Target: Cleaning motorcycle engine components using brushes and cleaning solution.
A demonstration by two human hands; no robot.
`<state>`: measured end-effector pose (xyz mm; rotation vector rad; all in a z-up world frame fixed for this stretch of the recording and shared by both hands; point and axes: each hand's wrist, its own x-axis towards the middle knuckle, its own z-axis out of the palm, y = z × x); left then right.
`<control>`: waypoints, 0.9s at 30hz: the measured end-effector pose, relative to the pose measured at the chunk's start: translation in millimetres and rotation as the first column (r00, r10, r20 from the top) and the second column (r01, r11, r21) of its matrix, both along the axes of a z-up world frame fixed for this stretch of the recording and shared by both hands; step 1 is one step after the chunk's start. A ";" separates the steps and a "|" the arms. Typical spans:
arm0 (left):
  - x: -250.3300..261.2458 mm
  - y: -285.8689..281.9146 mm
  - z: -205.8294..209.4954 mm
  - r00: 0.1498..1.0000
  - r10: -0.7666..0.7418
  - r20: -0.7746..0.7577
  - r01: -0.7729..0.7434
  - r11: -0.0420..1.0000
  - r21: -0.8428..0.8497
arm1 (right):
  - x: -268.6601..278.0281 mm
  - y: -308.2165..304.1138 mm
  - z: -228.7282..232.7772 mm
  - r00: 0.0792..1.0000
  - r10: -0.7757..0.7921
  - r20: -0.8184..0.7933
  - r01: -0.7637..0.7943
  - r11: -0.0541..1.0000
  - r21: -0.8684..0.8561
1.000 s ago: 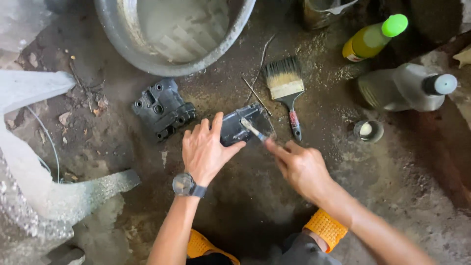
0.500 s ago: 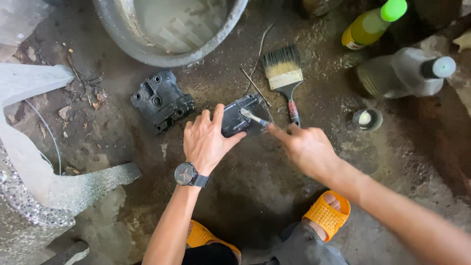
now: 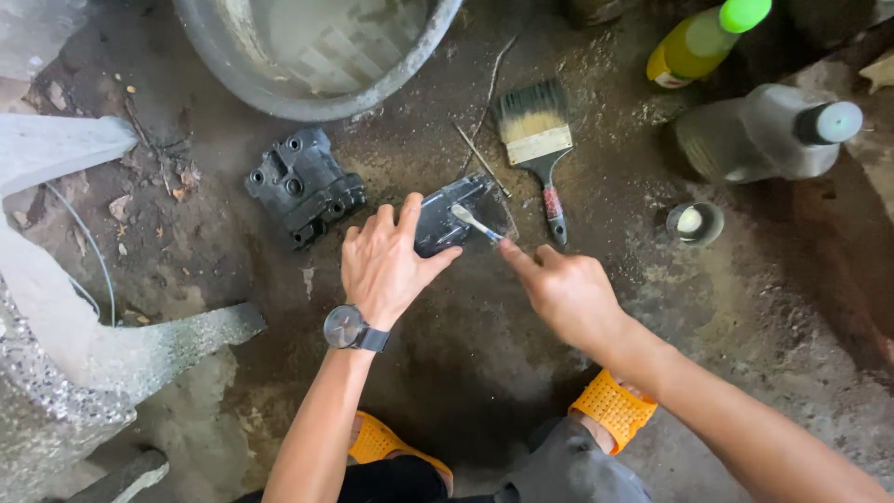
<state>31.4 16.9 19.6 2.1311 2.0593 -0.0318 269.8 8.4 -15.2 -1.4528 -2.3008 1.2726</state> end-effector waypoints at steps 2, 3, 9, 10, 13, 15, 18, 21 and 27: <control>0.0 -0.8 -0.4 1.000 -0.005 0.002 0.004 1.000 0.026 | -7.0 -13.2 -3.7 1.000 -0.007 -0.003 0.007 0.997 0.070; -0.7 0.0 -0.5 1.000 -0.002 0.002 0.002 0.998 0.055 | -11.2 -17.6 -5.7 1.000 -0.006 -0.008 0.007 0.990 0.143; -0.1 -3.4 0.8 1.000 -0.005 0.008 0.005 1.000 -0.022 | -16.5 -8.4 -5.3 0.859 -0.353 -0.371 0.366 0.930 -0.039; 0.1 -6.1 0.1 1.000 -0.002 0.007 0.002 1.000 -0.031 | -18.3 -6.2 -5.7 0.859 -0.354 -0.369 0.363 0.930 -0.048; 0.6 -0.9 0.7 1.000 -0.009 0.006 0.009 0.999 0.053 | -22.7 3.4 -6.5 0.899 -0.400 -0.180 0.391 0.916 -0.086; 0.5 -2.7 1.0 1.000 -0.001 -0.005 0.001 1.000 0.010 | -25.1 0.1 -11.3 0.880 -0.333 -0.337 0.359 0.933 0.016; 1.2 -3.8 -0.3 1.000 -0.003 0.004 0.003 1.000 -0.017 | -17.4 5.3 -26.8 0.879 -0.280 -0.386 0.344 0.933 0.107; 1.4 -2.0 2.5 1.000 0.028 0.014 -0.027 0.998 -0.062 | -22.2 -0.8 -11.2 0.895 -0.276 -0.350 0.332 0.937 0.110; 3.5 -3.3 -0.8 1.000 0.009 0.023 -0.009 1.000 -0.010 | -21.1 5.0 -3.0 0.892 -0.349 -0.287 0.336 0.937 -0.096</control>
